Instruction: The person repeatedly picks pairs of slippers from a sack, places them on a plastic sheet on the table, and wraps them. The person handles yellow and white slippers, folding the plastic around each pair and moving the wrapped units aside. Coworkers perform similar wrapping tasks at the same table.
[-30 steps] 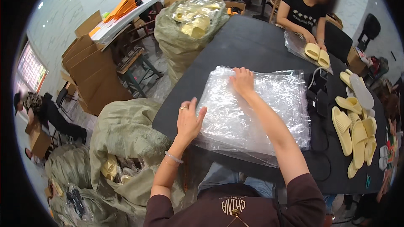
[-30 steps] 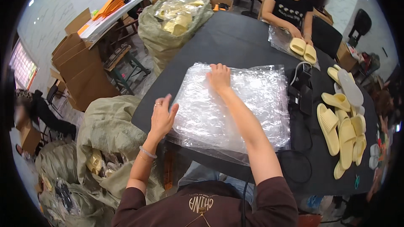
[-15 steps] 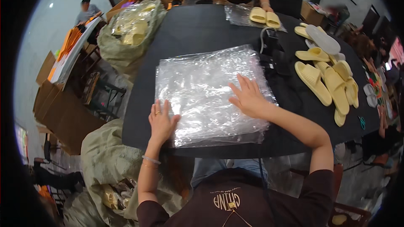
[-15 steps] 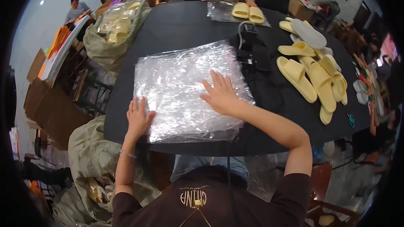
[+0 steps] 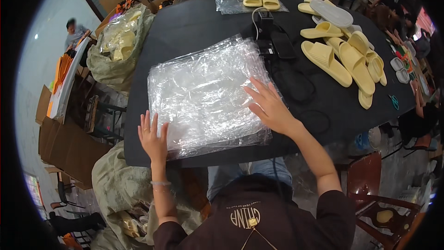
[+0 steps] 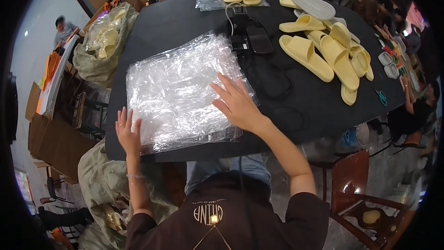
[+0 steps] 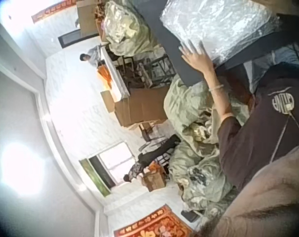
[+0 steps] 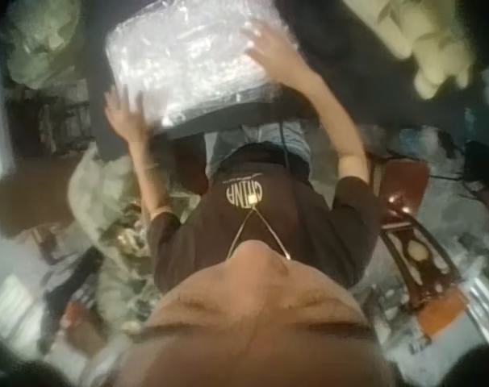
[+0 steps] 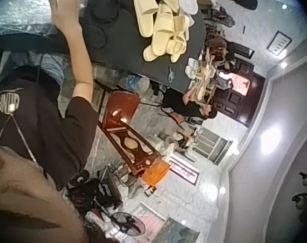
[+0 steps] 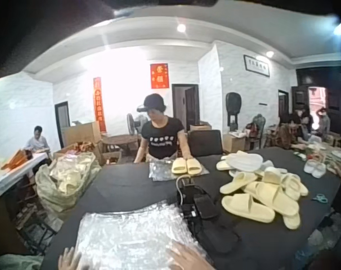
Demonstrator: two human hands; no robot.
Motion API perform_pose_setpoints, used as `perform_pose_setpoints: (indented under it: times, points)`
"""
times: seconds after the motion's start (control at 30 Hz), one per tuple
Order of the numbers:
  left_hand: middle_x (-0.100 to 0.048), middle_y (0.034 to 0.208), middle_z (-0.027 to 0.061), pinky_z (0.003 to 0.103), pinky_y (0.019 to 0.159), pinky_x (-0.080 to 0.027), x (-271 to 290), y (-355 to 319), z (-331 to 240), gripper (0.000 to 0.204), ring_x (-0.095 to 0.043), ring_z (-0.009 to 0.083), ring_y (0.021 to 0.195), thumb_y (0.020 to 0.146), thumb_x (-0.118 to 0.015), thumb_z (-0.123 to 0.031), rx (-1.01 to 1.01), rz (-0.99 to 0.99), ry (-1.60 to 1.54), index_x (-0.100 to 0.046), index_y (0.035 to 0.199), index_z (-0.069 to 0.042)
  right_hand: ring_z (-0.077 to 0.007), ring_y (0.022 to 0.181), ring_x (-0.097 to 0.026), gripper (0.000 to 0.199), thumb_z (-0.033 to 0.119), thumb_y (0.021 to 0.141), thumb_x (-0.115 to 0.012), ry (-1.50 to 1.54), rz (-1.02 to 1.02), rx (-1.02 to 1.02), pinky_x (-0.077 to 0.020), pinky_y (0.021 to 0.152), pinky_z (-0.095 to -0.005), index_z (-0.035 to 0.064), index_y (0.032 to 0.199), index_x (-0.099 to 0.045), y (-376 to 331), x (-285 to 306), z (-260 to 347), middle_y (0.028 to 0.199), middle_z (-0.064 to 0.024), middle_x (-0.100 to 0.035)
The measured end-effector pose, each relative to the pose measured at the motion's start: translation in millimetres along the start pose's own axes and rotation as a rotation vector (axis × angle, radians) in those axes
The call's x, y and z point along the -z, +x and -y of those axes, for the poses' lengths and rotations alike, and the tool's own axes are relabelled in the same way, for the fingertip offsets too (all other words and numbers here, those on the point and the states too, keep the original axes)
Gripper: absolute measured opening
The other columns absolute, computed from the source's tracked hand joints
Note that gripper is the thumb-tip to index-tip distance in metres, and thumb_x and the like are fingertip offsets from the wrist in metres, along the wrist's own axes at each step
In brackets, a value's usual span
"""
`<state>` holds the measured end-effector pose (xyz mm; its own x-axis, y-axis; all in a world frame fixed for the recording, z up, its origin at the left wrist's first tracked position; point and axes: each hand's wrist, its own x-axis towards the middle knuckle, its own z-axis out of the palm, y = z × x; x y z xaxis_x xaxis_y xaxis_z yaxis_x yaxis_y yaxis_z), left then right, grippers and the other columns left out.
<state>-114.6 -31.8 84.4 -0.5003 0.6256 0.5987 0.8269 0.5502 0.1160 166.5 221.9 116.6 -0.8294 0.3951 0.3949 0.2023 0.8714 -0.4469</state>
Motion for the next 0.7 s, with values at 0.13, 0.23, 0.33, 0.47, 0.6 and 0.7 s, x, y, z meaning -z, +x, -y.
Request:
perform_pose_setpoints:
  times: [0.13,0.23,0.33,0.47,0.6,0.7]
  points:
    - [-0.062,0.118,0.0121,0.044,0.099,-0.040,50.9,-5.6,-60.6,0.023,-0.053,0.0324,0.118,0.087,-0.062,-0.005,-0.087,-0.190,-0.187,-0.064,0.110,-0.002,-0.0306,0.124,-0.049,0.030,0.006,0.086,-0.056,-0.096,-0.351,-0.114,-0.0300,0.107,-0.0480,0.0055,0.115,-0.062,-56.1,59.2,31.0,0.132,-0.0125,-0.053]
    - [-0.066,0.101,0.0143,0.039,0.088,-0.048,62.4,-46.8,-105.2,0.022,-0.062,0.0294,0.100,0.085,-0.060,0.002,-0.047,-0.054,-0.618,-0.064,0.107,-0.001,-0.0287,0.127,-0.047,0.036,-0.002,0.086,-0.047,-0.253,-0.440,-0.295,-0.0301,0.107,-0.0459,0.0064,0.118,-0.061,-94.0,86.0,22.7,0.132,-0.0099,-0.054]
    - [-0.068,0.096,0.0137,0.032,0.079,-0.050,66.2,-57.1,-166.1,0.026,-0.065,0.0234,0.091,0.094,-0.051,-0.008,0.134,0.672,-1.188,-0.059,0.118,0.001,-0.0285,0.119,-0.051,0.036,0.001,0.087,-0.050,-0.288,-0.411,-0.381,-0.0352,0.103,-0.0405,0.0059,0.122,-0.058,-113.9,87.7,4.0,0.126,-0.0098,-0.056]
    - [-0.067,0.100,0.0149,0.027,0.072,-0.049,32.2,-56.1,-214.0,0.042,-0.066,0.0218,0.092,0.103,-0.036,-0.029,0.477,1.328,-1.773,-0.053,0.124,0.003,-0.0253,0.095,-0.057,0.035,0.003,0.085,-0.058,-0.086,-0.433,-0.443,-0.0433,0.085,-0.0364,0.0052,0.120,-0.060,-131.6,81.8,-1.8,0.107,-0.0080,-0.059]
    - [-0.067,0.088,0.0164,0.027,0.067,-0.050,27.7,-46.9,-221.5,0.048,-0.067,0.0230,0.082,0.102,-0.036,-0.034,0.534,1.500,-1.863,-0.055,0.117,0.007,-0.0221,0.085,-0.056,0.034,0.000,0.079,-0.064,-0.094,-0.361,-0.420,-0.0435,0.079,-0.0358,0.0064,0.112,-0.065,-155.6,90.7,18.4,0.096,-0.0046,-0.058]
    - [-0.067,0.077,0.0148,0.027,0.064,-0.050,36.4,-43.8,-202.8,0.044,-0.067,0.0209,0.072,0.101,-0.039,-0.032,0.442,1.539,-1.794,-0.060,0.108,0.006,-0.0204,0.079,-0.054,0.036,-0.001,0.074,-0.067,0.027,-0.201,-0.442,-0.0435,0.075,-0.0347,0.0077,0.109,-0.067,-177.8,94.2,34.6,0.090,-0.0041,-0.057]
